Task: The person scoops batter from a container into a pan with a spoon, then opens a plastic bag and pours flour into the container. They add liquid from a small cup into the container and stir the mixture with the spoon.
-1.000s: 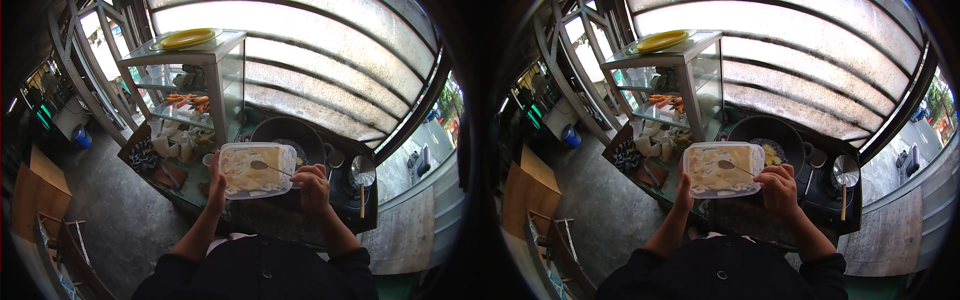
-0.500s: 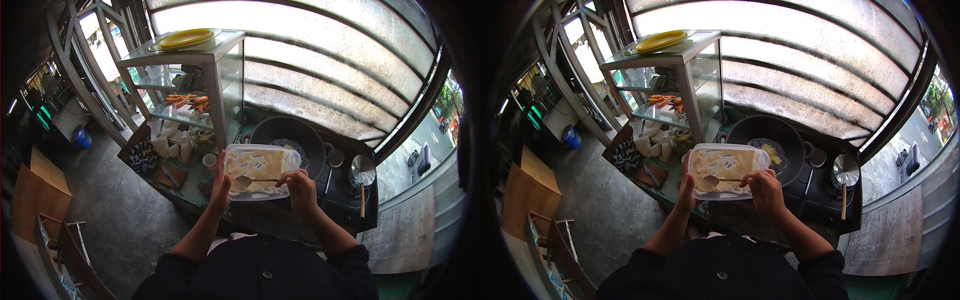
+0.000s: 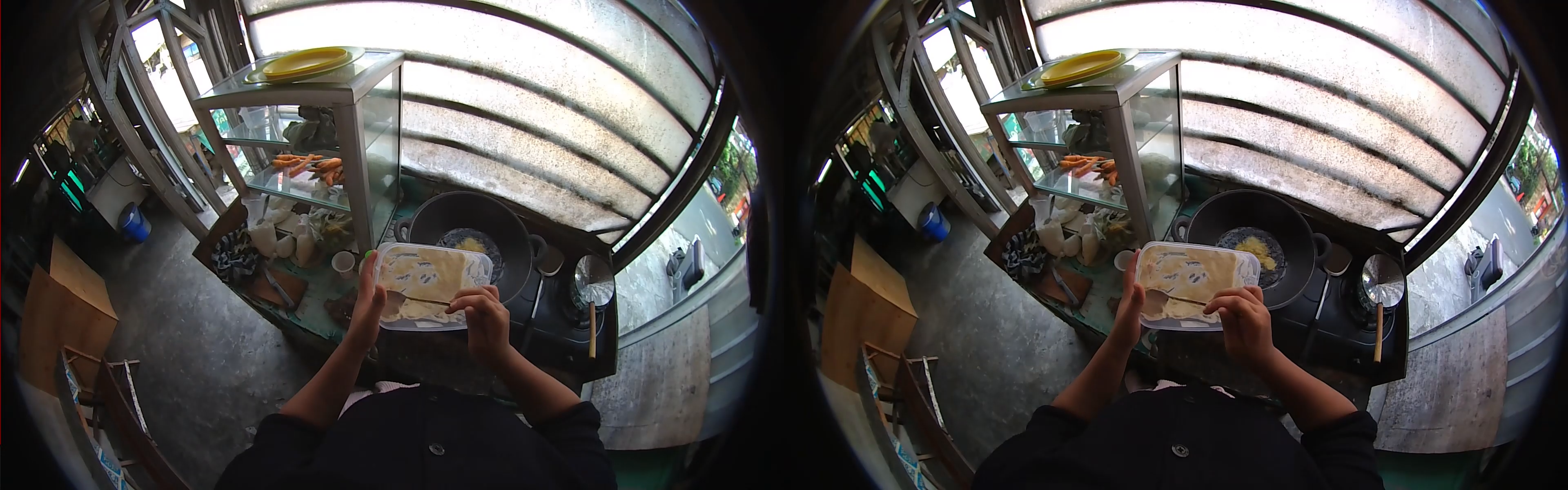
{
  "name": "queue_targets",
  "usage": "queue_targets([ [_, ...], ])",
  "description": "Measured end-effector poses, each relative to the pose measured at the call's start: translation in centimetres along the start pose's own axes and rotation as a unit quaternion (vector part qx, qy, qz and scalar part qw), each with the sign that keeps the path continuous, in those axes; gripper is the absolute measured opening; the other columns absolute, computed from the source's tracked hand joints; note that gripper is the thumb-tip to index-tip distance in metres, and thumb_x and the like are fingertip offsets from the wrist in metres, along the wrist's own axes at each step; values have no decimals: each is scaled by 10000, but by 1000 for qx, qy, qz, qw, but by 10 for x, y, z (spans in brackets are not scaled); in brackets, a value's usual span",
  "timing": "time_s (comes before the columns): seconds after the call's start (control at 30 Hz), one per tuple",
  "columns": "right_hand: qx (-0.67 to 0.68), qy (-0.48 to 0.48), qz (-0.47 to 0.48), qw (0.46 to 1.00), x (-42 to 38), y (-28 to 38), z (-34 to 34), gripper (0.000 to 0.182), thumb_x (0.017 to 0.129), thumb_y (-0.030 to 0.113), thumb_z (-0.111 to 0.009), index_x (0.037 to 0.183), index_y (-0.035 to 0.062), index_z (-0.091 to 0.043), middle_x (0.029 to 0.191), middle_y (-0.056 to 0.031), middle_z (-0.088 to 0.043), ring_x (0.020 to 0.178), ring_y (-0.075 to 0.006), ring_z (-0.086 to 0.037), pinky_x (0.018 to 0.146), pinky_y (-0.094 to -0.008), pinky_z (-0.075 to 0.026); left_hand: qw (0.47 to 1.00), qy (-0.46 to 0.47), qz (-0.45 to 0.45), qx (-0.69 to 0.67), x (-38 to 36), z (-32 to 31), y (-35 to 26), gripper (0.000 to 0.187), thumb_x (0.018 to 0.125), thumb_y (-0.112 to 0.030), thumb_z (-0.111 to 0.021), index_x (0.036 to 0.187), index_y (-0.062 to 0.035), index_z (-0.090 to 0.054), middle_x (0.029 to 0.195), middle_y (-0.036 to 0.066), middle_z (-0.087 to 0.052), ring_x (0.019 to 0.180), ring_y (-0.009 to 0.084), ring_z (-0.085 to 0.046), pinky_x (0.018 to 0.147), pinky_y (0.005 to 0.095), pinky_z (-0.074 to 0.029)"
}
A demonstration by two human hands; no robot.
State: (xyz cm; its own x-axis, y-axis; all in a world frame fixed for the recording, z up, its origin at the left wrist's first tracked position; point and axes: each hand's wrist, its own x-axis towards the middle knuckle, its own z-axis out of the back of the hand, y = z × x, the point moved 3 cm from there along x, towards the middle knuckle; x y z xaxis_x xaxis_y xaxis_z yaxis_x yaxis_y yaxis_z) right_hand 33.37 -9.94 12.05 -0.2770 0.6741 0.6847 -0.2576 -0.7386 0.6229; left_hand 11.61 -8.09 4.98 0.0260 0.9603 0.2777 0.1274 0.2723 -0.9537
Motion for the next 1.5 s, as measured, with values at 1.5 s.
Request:
queue_targets([
  [1.5, 238, -175, -201, 934, -3, -43, 18, 277, 1052, 217, -395, 920, 11, -524, 792, -74, -564, 723, -161, -628, 762, -320, -522, 997, -37, 16, -67, 8, 13, 6, 915, 943, -644, -424, 1534, -27, -97, 1553, 179, -191, 1433, 288, -216, 1164, 394, -169],
])
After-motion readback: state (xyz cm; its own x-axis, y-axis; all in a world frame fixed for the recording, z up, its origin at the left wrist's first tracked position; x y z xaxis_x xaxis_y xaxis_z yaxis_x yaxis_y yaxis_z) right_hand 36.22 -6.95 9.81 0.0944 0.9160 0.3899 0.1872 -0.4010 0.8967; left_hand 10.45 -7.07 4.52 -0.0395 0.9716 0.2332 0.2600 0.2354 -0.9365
